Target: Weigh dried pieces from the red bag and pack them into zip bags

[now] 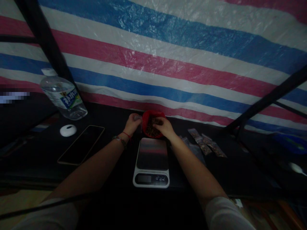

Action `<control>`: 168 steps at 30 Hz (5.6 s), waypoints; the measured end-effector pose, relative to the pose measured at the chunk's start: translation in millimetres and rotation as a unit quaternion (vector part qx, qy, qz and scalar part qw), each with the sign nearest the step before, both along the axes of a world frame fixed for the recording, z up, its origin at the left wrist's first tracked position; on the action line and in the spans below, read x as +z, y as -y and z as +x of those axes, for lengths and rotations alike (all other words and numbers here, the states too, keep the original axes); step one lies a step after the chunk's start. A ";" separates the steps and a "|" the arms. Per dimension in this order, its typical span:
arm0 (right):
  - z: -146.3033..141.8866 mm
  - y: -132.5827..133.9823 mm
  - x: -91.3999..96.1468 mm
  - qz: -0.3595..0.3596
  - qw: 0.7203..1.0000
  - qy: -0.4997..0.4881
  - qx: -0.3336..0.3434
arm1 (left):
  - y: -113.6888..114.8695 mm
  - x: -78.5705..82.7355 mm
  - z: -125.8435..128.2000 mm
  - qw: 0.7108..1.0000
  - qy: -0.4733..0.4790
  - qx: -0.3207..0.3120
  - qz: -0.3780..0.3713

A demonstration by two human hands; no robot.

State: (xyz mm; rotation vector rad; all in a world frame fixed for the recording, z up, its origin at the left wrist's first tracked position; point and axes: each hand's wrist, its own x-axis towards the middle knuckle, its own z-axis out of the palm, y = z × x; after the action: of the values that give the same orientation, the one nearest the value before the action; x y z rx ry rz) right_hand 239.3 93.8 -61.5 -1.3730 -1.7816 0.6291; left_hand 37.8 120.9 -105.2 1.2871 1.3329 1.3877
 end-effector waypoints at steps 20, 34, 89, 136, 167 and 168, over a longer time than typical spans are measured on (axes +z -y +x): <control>4.4 38.3 47.2 0.095 0.981 0.038 0.167 | 29.6 31.9 2.5 0.938 -0.247 -0.004 0.244; -30.4 -5.0 42.3 0.024 0.990 0.035 0.138 | 19.1 25.3 -3.8 0.908 -0.219 0.019 0.358; -19.8 -31.1 2.2 0.045 0.914 0.345 0.211 | 5.4 12.6 -10.7 0.923 -0.341 -0.105 0.145; -10.9 -18.8 15.5 -0.050 0.898 0.399 0.175 | 5.6 10.9 -7.4 0.983 -0.170 0.007 0.073; -0.2 91.5 41.9 -0.101 0.946 0.292 0.098 | -0.6 8.0 -7.8 0.981 -0.179 -0.009 0.067; -1.4 92.2 40.9 -0.102 0.946 0.293 0.096 | -0.2 8.3 -7.9 0.982 -0.179 -0.010 0.066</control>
State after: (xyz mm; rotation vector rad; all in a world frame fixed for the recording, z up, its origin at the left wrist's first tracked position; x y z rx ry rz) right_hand 237.9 1.6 -20.6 -1.6586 -2.3980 0.5505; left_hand 29.9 121.2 -96.8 1.6960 1.4763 1.2888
